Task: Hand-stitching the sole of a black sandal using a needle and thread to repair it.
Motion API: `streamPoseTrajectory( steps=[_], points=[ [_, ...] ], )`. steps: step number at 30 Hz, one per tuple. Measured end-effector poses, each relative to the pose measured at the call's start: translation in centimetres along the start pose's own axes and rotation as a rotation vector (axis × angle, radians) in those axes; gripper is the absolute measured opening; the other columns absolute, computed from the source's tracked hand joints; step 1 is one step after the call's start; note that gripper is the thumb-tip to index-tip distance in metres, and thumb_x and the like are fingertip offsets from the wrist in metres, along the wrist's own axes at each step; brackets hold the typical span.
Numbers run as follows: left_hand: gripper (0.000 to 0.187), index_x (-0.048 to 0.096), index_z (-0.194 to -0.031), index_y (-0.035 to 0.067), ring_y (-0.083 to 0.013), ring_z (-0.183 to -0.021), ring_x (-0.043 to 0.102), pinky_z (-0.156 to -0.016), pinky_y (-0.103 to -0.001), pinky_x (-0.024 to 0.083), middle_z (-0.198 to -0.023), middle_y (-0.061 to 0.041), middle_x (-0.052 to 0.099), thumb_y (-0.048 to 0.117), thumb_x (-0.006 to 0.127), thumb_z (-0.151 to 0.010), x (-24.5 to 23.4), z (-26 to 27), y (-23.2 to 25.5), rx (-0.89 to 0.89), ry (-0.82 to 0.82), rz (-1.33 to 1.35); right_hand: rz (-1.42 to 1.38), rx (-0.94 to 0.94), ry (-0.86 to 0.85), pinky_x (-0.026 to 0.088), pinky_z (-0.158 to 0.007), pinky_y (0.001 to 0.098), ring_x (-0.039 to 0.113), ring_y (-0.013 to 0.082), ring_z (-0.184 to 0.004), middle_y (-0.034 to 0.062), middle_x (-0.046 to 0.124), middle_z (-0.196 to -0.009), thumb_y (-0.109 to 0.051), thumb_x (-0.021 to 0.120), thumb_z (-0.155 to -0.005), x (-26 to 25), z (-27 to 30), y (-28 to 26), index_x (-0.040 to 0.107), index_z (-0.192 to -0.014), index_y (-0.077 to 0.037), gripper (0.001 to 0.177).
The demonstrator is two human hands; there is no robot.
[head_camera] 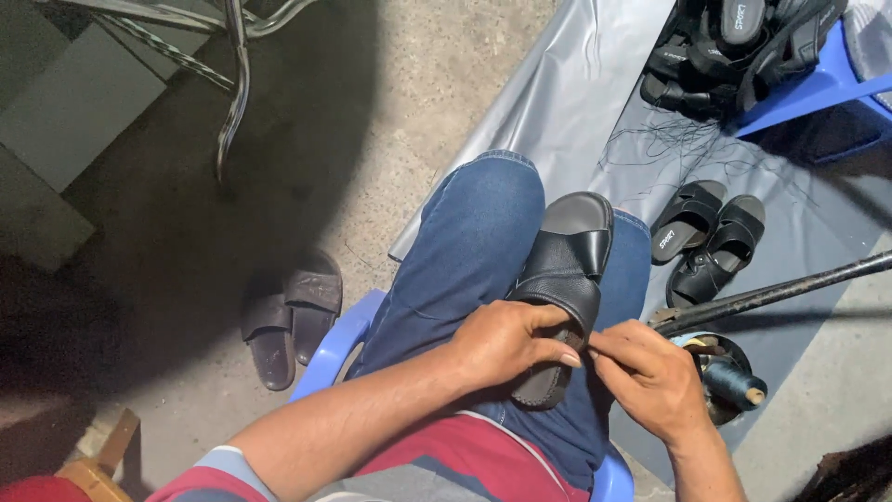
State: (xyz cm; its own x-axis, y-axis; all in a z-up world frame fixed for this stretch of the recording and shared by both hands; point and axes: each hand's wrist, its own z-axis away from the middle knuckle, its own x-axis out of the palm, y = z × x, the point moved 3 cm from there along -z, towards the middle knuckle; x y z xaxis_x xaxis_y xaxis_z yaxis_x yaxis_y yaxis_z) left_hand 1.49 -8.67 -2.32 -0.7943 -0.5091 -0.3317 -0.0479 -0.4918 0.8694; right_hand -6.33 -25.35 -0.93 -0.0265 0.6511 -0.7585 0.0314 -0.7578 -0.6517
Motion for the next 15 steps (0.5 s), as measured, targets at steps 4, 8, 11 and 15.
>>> streamPoseTrajectory(
  steps=[4, 8, 11, 15],
  points=[
    [0.033, 0.058, -0.082, 0.02, -0.017, -0.073, 0.062, -0.062, -0.032, 0.042, -0.074, 0.003, 0.063, 0.05, 0.061, -0.069, 0.0, 0.0, -0.1, 0.019, -0.021, 0.042, -0.067, -0.11, -0.017, 0.049, -0.064, 0.024, 0.063, 0.0148, -0.067, 0.006, 0.065, -0.078, -0.005, 0.06, -0.076, -0.3, -0.7, -0.4, 0.067, -0.084, -0.005, 0.01],
    [0.033, 0.06, -0.086, 0.019, -0.0129, -0.073, 0.062, -0.064, -0.028, 0.042, -0.076, 0.003, 0.063, 0.047, 0.063, -0.069, -0.1, 0.0, -0.8, 0.093, -0.008, 0.1, -0.163, -0.157, -0.023, 0.049, -0.06, 0.0259, 0.061, 0.0166, -0.064, 0.0078, 0.065, -0.076, -0.005, 0.061, -0.076, 0.0, -1.2, -0.7, 0.067, -0.085, -0.004, 0.01],
    [0.03, 0.063, -0.089, 0.017, -0.0013, -0.075, 0.054, -0.068, -0.022, 0.041, -0.077, 0.007, 0.063, 0.041, 0.065, -0.07, -0.3, 0.3, -1.1, 0.119, -0.042, 0.202, -0.111, -0.191, -0.012, 0.05, -0.059, 0.0252, 0.063, 0.0166, -0.064, 0.007, 0.065, -0.076, -0.004, 0.06, -0.076, 0.2, -1.1, -0.9, 0.066, -0.085, -0.005, 0.011],
    [0.03, 0.052, -0.07, 0.014, -0.0056, -0.062, 0.043, -0.06, -0.025, 0.037, -0.062, 0.005, 0.048, 0.039, 0.067, -0.071, -0.2, 0.0, -1.2, 0.065, -0.056, 0.184, -0.036, -0.219, -0.008, 0.048, -0.057, 0.0268, 0.06, 0.0173, -0.062, 0.0063, 0.064, -0.075, -0.007, 0.059, -0.078, -0.2, -1.9, -2.4, 0.064, -0.084, -0.004, 0.009]
  ],
)
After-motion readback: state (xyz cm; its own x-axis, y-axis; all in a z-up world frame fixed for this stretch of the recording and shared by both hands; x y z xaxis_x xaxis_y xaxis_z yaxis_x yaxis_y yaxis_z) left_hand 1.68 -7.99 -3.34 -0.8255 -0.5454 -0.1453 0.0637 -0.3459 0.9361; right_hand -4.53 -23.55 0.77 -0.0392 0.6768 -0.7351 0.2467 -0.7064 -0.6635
